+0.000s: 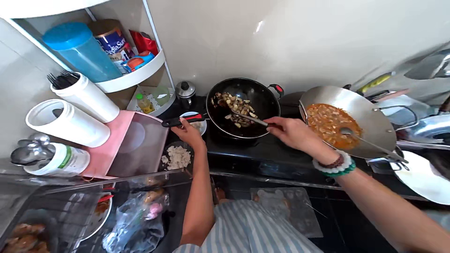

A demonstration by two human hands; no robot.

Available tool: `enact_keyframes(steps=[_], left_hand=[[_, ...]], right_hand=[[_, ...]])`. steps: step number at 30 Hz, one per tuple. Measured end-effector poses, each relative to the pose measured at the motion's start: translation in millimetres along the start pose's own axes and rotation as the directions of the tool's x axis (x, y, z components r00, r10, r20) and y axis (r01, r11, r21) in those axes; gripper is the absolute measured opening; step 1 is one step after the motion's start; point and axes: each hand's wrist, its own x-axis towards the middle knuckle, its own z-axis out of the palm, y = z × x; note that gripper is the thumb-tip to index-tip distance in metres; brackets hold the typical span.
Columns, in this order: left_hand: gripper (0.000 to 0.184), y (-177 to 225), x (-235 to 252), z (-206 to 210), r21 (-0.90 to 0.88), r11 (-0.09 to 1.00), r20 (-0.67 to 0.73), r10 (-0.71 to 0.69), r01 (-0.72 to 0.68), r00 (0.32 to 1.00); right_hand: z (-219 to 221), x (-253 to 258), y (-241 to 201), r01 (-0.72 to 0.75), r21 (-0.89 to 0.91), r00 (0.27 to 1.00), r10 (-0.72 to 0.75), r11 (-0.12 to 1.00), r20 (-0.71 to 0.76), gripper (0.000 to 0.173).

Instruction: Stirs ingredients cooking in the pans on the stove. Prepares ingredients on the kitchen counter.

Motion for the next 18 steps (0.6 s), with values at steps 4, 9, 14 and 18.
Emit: enact_keyframes(steps=[4, 9, 14, 18], left_hand=[[0.048, 0, 0, 2, 0.028, 1.0, -0.023, -0.003, 0.004, 1.0], [0.049, 4, -1, 3, 0.045, 0.999, -0.016, -0.014, 0.015, 1.0], [0.047, 3, -1, 4, 0.029, 1.0, -0.025, 0.007, -0.006, 1.0], [0.047, 0, 1, 2, 0.014, 1.0, -0.02, 0.008, -0.007, 1.0]], right_hand=[[-42, -12, 13, 0.028, -0.051, 1.0, -0.027, 0.998, 0.01, 0.025], [-26, -26, -34, 0.05, -0.081, 0.995, -0.043, 0.995, 0.087, 0.025], [11, 24, -87, -0.016, -0.247, 0.999, 0.026, 0.969, 0.036, 0.021], [-18, 57, -59, -0.132, -0.141, 0.988, 0.142, 0.981, 0.063, 0.028]])
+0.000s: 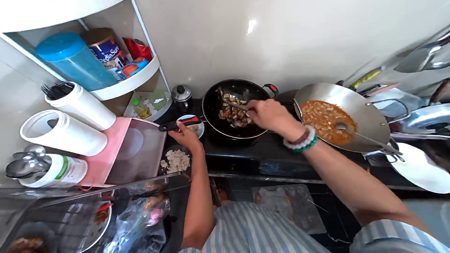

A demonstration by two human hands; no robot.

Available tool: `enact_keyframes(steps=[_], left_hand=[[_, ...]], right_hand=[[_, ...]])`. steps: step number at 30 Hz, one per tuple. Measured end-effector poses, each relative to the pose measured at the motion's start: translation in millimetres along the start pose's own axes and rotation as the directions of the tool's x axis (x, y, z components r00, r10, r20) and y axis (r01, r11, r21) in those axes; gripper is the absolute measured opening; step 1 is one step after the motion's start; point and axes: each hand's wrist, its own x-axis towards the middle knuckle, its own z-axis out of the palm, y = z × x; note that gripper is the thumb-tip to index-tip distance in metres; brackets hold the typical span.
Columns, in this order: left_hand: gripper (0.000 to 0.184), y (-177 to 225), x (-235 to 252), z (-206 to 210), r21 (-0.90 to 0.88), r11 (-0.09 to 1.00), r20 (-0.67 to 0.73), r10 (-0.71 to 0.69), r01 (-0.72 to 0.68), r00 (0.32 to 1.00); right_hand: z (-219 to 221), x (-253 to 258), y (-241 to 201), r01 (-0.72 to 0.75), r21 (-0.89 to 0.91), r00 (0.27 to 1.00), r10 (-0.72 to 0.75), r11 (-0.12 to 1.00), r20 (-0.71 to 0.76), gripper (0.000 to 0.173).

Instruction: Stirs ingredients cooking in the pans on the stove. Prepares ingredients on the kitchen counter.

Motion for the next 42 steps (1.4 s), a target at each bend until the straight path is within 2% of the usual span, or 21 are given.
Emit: enact_keyframes(steps=[3, 6, 8, 11, 15, 19, 22, 24, 25, 27, 29, 32, 35, 38, 40, 42], left_hand=[[0.047, 0, 1, 1, 0.02, 1.0, 0.0, 0.0, 0.0, 1.0], [0.049, 1, 1, 1, 0.056, 0.998, 0.007, -0.002, 0.002, 1.0], [0.048, 2, 2, 1, 0.067, 0.998, 0.002, 0.0, 0.0, 1.0], [0.046, 3, 1, 1, 0.057, 0.998, -0.007, -0.01, 0.01, 1.0], [0.048, 3, 1, 3, 0.049, 0.999, -0.018, 0.0, 0.001, 1.0], [0.046, 2, 1, 4, 0.011, 1.0, -0.019, 0.004, -0.004, 1.0], [0.048, 0, 1, 5, -0.035, 0.999, -0.005, -0.004, 0.004, 1.0], [0.049, 4, 1, 5, -0.032, 0.999, -0.008, -0.01, 0.01, 1.0], [0.048, 7, 1, 5, -0.031, 0.999, -0.013, -0.011, 0.01, 1.0], [0.047, 9, 0, 5, -0.033, 0.999, -0.017, -0.011, 0.011, 1.0], [0.047, 6, 1, 4, -0.045, 0.999, -0.006, 0.004, -0.004, 1.0], [0.048, 3, -1, 1, -0.052, 0.999, -0.001, 0.014, -0.014, 1.0], [0.052, 2, -3, -1, -0.023, 1.0, 0.012, -0.011, 0.011, 1.0], [0.053, 0, -2, -2, 0.024, 1.0, 0.022, 0.007, -0.008, 1.0], [0.053, -1, -2, -2, 0.029, 1.0, 0.032, 0.007, -0.008, 0.999], [0.053, 0, -1, -1, 0.025, 1.0, 0.023, 0.004, -0.004, 1.0]], right_hand=[[-11, -4, 53, -0.058, 0.1, 0.997, 0.052, 0.993, 0.06, 0.028], [-1, -34, 91, -0.034, 0.021, 0.999, 0.034, 0.999, 0.013, 0.029], [-6, -52, 101, -0.036, -0.022, 0.999, 0.036, 0.999, -0.006, 0.03], [-45, -55, 100, 0.049, -0.009, 0.999, -0.049, 0.999, -0.019, 0.035], [-103, 4, 53, 0.231, -0.239, 0.972, -0.233, 0.943, 0.023, 0.02], [-127, 78, -27, 0.312, -0.494, 0.944, -0.323, 0.811, 0.066, 0.016], [-123, 129, -85, 0.374, -0.645, 0.912, -0.392, 0.666, 0.124, 0.012], [-103, 162, -109, 0.452, -0.716, 0.853, -0.494, 0.532, 0.171, 0.011], [-89, 179, -114, 0.49, -0.745, 0.812, -0.548, 0.453, 0.2, 0.012], [-70, 201, -117, 0.535, -0.78, 0.777, -0.551, 0.324, 0.305, 0.016], [-73, 200, -113, 0.562, -0.781, 0.772, -0.51, 0.272, 0.379, 0.013], [-98, 171, -83, 0.591, -0.741, 0.753, -0.547, 0.319, 0.365, 0.009], [-128, 124, -26, 0.591, -0.677, 0.741, -0.627, 0.438, 0.241, 0.015], [-147, 86, 29, 0.54, -0.649, 0.766, -0.632, 0.535, 0.117, 0.02], [-155, 67, 44, 0.525, -0.64, 0.755, -0.654, 0.561, 0.047, 0.021], [-158, 54, 34, 0.529, -0.649, 0.731, -0.682, 0.547, 0.021, 0.022]])
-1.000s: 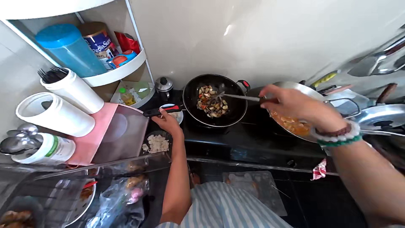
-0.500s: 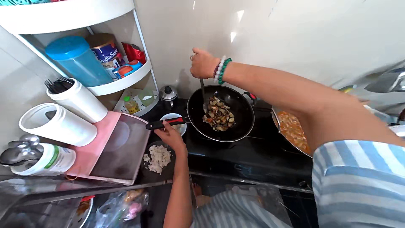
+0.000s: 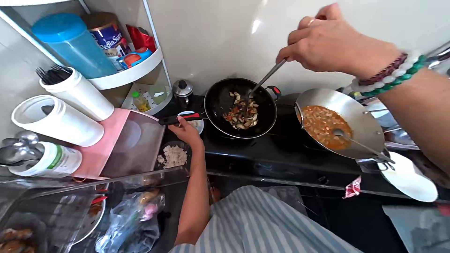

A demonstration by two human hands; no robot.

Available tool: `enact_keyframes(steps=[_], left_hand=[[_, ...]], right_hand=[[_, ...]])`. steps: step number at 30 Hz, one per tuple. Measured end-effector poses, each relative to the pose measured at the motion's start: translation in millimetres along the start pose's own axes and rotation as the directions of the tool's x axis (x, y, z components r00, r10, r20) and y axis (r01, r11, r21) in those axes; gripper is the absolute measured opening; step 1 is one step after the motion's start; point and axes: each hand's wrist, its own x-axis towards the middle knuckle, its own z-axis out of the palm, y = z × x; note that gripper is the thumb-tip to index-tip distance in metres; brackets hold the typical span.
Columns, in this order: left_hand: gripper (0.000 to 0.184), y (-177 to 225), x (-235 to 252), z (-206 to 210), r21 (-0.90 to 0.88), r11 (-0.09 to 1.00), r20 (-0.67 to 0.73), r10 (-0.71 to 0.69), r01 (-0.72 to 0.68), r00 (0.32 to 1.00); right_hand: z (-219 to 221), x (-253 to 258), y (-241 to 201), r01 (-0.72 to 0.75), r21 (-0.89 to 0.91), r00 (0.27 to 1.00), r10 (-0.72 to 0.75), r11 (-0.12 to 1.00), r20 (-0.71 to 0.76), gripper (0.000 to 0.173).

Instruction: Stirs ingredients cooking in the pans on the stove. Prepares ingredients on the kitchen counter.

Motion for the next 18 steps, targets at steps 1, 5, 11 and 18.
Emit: enact_keyframes(steps=[1, 5, 11, 18], left_hand=[[0.052, 0, 1, 1, 0.001, 1.0, -0.007, 0.001, -0.001, 1.0], [0.049, 2, 1, 3, 0.006, 1.0, -0.015, -0.002, 0.002, 1.0], [0.049, -1, 6, 5, -0.025, 0.999, -0.02, 0.034, -0.035, 0.999], [0.05, -1, 3, 2, -0.019, 1.0, -0.008, 0.019, -0.02, 1.0]], right_hand=[[-7, 6, -12, 0.02, -0.008, 1.0, -0.02, 1.0, -0.013, 0.023], [-12, 55, -84, 0.232, -0.085, 0.964, -0.241, 0.969, -0.117, 0.022], [39, 118, -178, 0.416, -0.124, 0.91, -0.412, 0.901, 0.056, 0.021], [30, 60, -72, 0.268, -0.159, 0.963, -0.259, 0.95, 0.076, 0.017]])
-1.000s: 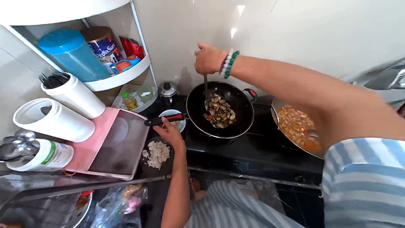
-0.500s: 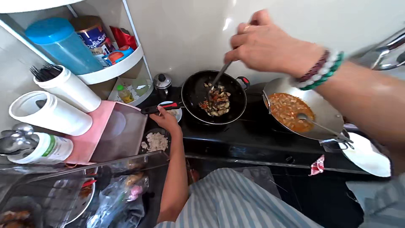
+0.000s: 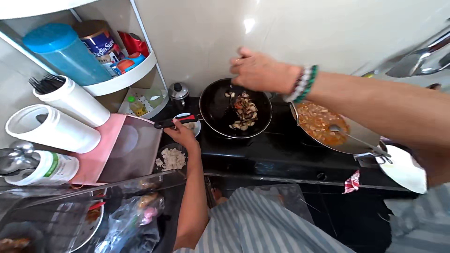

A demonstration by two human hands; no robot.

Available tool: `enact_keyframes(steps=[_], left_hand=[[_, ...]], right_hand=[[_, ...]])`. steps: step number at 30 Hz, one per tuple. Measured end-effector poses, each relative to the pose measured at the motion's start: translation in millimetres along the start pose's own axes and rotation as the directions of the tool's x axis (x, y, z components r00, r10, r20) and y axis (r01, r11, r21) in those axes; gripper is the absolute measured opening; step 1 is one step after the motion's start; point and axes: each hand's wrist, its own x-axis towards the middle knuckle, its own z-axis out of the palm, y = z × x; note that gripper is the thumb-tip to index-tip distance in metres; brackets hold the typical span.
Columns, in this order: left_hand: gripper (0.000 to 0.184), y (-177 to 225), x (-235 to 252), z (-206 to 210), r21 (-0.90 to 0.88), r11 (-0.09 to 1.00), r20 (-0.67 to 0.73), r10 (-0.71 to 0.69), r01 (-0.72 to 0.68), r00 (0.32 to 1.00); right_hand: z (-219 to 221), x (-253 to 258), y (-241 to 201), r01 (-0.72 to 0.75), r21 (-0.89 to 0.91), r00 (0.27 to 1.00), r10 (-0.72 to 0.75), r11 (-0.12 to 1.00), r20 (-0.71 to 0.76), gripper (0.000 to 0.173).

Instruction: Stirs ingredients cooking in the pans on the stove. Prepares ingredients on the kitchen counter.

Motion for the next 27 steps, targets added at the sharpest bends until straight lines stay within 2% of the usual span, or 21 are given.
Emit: enact_keyframes(steps=[3, 6, 9, 11, 17, 20, 24, 27], left_hand=[[0.05, -1, 0, 1, 0.015, 1.0, 0.001, 0.003, -0.003, 1.0], [0.053, 1, 1, 1, 0.023, 1.0, 0.009, 0.002, -0.002, 1.0], [0.053, 0, 2, 3, 0.021, 1.0, 0.011, 0.009, -0.009, 1.0], [0.053, 2, 2, 4, 0.003, 1.0, 0.011, 0.0, 0.0, 1.0], [0.052, 4, 2, 6, -0.029, 1.0, 0.005, 0.004, -0.004, 1.0], [0.051, 0, 4, 6, -0.053, 0.998, -0.002, 0.023, -0.023, 1.0], [0.052, -4, 8, 6, -0.07, 0.997, 0.01, 0.031, -0.03, 0.999], [0.053, -3, 9, 7, -0.053, 0.997, 0.015, 0.049, -0.048, 0.999]], right_hand=[[0, -67, 19, -0.147, 0.057, 0.988, 0.15, 0.988, -0.046, 0.023], [16, -126, 17, -0.316, 0.165, 0.936, 0.336, 0.934, -0.107, 0.03], [30, -165, 10, -0.429, 0.233, 0.877, 0.464, 0.873, -0.123, 0.028], [30, -180, 9, -0.455, 0.256, 0.861, 0.495, 0.853, -0.119, 0.03], [3, -191, 18, -0.441, 0.249, 0.868, 0.48, 0.863, -0.129, 0.033], [-6, -193, 20, -0.457, 0.217, 0.872, 0.482, 0.863, -0.082, 0.032], [19, -183, 9, -0.436, 0.223, 0.889, 0.455, 0.872, -0.041, 0.027], [53, -167, -9, -0.459, 0.268, 0.87, 0.49, 0.847, -0.056, 0.025]])
